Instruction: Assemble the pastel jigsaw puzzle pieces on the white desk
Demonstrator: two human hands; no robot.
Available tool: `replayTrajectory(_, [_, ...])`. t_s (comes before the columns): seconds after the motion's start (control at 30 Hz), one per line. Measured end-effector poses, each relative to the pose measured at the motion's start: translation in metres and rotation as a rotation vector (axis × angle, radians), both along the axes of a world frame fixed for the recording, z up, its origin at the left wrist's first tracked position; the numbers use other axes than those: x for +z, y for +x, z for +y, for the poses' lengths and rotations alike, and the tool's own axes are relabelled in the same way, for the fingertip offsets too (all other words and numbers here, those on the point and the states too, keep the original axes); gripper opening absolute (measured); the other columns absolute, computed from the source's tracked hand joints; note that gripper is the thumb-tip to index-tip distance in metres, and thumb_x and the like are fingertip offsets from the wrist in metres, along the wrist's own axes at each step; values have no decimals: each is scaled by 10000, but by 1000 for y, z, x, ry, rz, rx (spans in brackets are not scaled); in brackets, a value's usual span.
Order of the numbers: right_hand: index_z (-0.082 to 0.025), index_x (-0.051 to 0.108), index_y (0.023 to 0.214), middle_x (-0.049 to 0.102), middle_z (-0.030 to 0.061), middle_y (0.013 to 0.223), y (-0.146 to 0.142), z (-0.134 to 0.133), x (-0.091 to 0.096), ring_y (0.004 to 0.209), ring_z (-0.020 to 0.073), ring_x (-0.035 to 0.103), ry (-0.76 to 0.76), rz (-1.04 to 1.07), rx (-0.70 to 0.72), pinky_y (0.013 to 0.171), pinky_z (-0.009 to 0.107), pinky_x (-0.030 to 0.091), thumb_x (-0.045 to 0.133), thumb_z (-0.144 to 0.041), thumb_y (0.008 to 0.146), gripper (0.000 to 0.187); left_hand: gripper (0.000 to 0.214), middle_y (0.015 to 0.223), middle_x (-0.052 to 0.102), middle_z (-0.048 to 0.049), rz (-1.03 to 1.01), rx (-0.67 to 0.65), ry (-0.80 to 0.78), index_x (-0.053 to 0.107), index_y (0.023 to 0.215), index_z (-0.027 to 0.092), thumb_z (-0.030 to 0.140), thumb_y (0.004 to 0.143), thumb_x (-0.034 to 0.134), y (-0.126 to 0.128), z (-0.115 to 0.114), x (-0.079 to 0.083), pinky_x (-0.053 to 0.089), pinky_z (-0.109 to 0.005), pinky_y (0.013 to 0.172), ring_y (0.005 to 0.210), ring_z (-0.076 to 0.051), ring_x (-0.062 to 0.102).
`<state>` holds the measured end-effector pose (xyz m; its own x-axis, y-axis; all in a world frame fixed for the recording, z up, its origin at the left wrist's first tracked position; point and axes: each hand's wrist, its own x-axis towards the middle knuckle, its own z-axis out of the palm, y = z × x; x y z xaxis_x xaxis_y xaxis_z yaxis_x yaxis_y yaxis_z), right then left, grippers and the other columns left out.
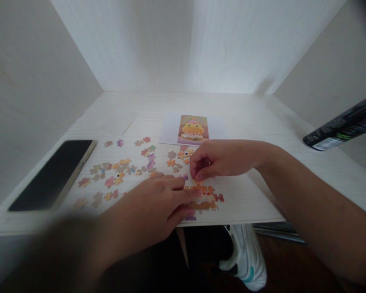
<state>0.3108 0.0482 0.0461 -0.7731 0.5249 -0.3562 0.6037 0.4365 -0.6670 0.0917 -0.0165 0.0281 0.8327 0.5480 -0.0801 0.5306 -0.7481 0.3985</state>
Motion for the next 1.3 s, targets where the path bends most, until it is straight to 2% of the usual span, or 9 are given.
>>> replayTrajectory(0.3, [-179,700,856,669,1,739,-4,-6,3,624,105,535,104,-83,28,573,231,363,596,-206,825,111,248,1074,666,-34,-29,-15,3,627,1189,282,300,967,515,-1,1,-1,469,-360,830,938,-206,607])
replayTrajectory(0.53, [-182,698,870,677,5,754,-2,-5,1,645,113,545,149,-63,36,590,236,370,597,-198,824,112,253,1067,662,-29,-11,-9,-20,614,1198,283,303,973,501,-1,1,-1,465,-379,845,950,-218,610])
replayTrajectory(0.77, [-189,687,865,681,4,775,-3,-6,0,663,118,545,199,-72,26,599,246,367,617,-199,813,88,263,1050,661,-29,-30,-4,-11,629,1198,286,303,976,490,-2,1,-2,459,-340,836,939,-205,609])
replayTrajectory(1.07, [-180,672,835,658,-12,729,-2,-3,-2,624,102,545,185,-52,27,567,233,367,657,-253,808,79,265,1083,655,-15,-14,-6,-23,597,1220,316,313,976,494,-2,1,-3,461,-397,860,971,-222,603])
replayTrajectory(1.3, [-174,658,819,647,-7,708,-1,-2,-1,611,102,530,192,-67,18,561,239,353,664,-287,818,114,252,1042,652,-25,-11,-5,-22,612,1193,294,317,981,478,-2,1,-3,453,-362,837,941,-213,601])
